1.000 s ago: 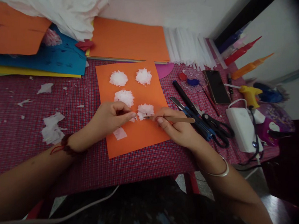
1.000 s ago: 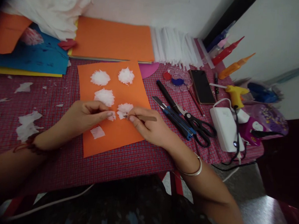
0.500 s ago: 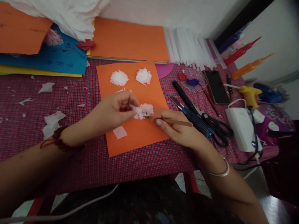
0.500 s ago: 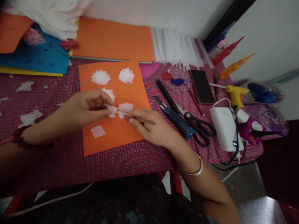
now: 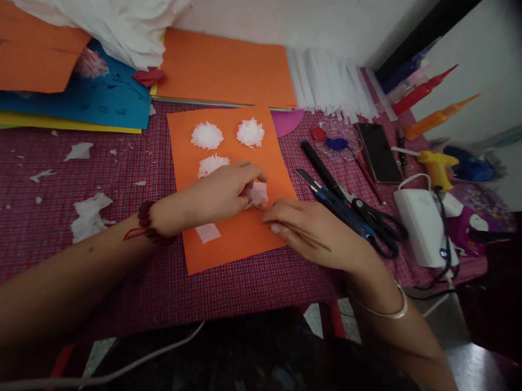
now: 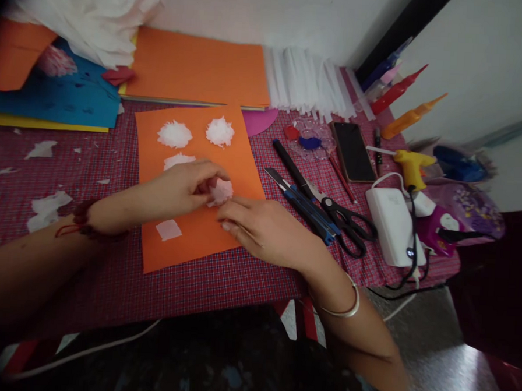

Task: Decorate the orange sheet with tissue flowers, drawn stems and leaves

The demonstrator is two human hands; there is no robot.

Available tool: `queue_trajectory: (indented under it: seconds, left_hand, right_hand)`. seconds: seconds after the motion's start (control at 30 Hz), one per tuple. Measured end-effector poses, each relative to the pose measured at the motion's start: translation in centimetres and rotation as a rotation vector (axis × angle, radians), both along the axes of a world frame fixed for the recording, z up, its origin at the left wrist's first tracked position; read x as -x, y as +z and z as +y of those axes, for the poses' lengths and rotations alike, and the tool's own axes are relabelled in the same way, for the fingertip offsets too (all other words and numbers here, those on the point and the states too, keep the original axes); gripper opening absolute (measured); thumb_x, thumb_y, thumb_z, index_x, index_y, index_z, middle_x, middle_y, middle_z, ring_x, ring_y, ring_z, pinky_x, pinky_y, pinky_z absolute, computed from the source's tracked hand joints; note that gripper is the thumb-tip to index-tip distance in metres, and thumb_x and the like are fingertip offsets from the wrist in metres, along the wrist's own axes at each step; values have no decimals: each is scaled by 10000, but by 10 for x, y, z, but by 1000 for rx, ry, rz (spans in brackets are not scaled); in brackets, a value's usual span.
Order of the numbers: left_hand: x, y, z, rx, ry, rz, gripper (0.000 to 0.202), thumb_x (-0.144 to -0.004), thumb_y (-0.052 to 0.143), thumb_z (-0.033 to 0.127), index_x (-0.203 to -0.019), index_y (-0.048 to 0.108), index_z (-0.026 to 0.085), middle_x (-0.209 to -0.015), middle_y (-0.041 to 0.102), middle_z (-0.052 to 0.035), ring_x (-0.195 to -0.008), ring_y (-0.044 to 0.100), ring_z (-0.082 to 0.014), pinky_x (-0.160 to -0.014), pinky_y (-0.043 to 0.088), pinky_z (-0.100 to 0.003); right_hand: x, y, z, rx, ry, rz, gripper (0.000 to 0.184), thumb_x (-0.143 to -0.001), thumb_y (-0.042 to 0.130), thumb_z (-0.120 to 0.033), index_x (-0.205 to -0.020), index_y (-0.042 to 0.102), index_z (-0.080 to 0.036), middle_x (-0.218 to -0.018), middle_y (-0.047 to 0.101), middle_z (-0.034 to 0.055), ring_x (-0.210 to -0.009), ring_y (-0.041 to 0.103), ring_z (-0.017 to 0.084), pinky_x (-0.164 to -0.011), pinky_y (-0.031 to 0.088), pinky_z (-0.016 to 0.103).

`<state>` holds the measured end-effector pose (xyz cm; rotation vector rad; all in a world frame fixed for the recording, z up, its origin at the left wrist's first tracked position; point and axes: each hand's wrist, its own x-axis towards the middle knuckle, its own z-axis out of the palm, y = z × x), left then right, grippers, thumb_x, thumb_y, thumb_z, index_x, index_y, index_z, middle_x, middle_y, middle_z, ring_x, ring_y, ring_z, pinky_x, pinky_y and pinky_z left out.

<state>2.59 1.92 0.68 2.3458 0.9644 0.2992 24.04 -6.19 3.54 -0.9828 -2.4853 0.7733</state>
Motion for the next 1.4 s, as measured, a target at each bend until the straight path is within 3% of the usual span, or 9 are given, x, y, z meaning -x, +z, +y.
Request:
queue_trajectory:
  seconds: [0.23, 0.63, 0.9, 1.1, 1.17, 1.27, 1.4]
  left_hand:
    - [-1, -2, 1, 33, 35, -12, 378, -802, 554, 137, -1172, 630, 138, -921, 678, -63, -775, 607, -182, -684, 435, -292]
    - [-3, -2, 0, 33, 45, -77, 335, -787, 616, 164, -1119, 652, 146, -909, 680, -53, -784, 603, -173, -686, 432, -286]
    - [3, 11, 5, 107, 261, -257, 167, -797, 570, 197, -944, 644, 164, -910, 677, -47, -754, 599, -149, -667, 469, -281]
    - [4, 7, 8, 149, 202, -187, 127, -793, 567, 207, -876, 655, 165, -832, 700, -28, -778, 629, -159, -704, 478, -280]
    - [5, 5, 8, 154, 179, -167, 144, -801, 555, 202, -881, 666, 158, -822, 710, -38, -765, 625, -162, -695, 472, -284]
    - [5, 6, 7, 188, 161, -158, 146, -820, 549, 218, -879, 666, 153, -795, 711, -41, -720, 622, -158, -657, 458, -279]
    - [7, 18, 7, 204, 183, -165, 122, -816, 562, 241, -831, 651, 159, -758, 693, -26, -695, 625, -157, -638, 451, -273]
  right_hand:
    - [-8, 5, -6, -56, -257, 318, 174, -1001, 499, -245, -871, 608, -205, -757, 621, 5, -684, 586, 126, -643, 455, 275]
    - [6, -13, 5, -137, -180, 74, 196, -1011, 458, -229, -937, 625, -158, -813, 677, 34, -682, 597, 117, -620, 445, 249]
    - [11, -20, 4, -173, -211, -59, 231, -1010, 414, -239, -959, 626, -162, -860, 714, 67, -722, 635, 155, -662, 470, 285]
    - [18, -21, 2, -194, -206, -118, 298, -1010, 366, -255, -923, 630, -149, -833, 708, 100, -691, 627, 185, -631, 463, 328]
    - [14, -19, 1, -144, -234, -19, 256, -1006, 407, -252, -913, 629, -163, -829, 704, 79, -689, 626, 169, -632, 469, 318]
    - [5, -14, -1, -16, -392, 305, 220, -1021, 459, -308, -895, 608, -207, -744, 643, 9, -623, 582, 128, -592, 466, 285]
    - [0, -13, 0, 121, -553, 603, 265, -1016, 491, -428, -849, 574, -240, -623, 552, -30, -517, 497, 119, -496, 424, 279]
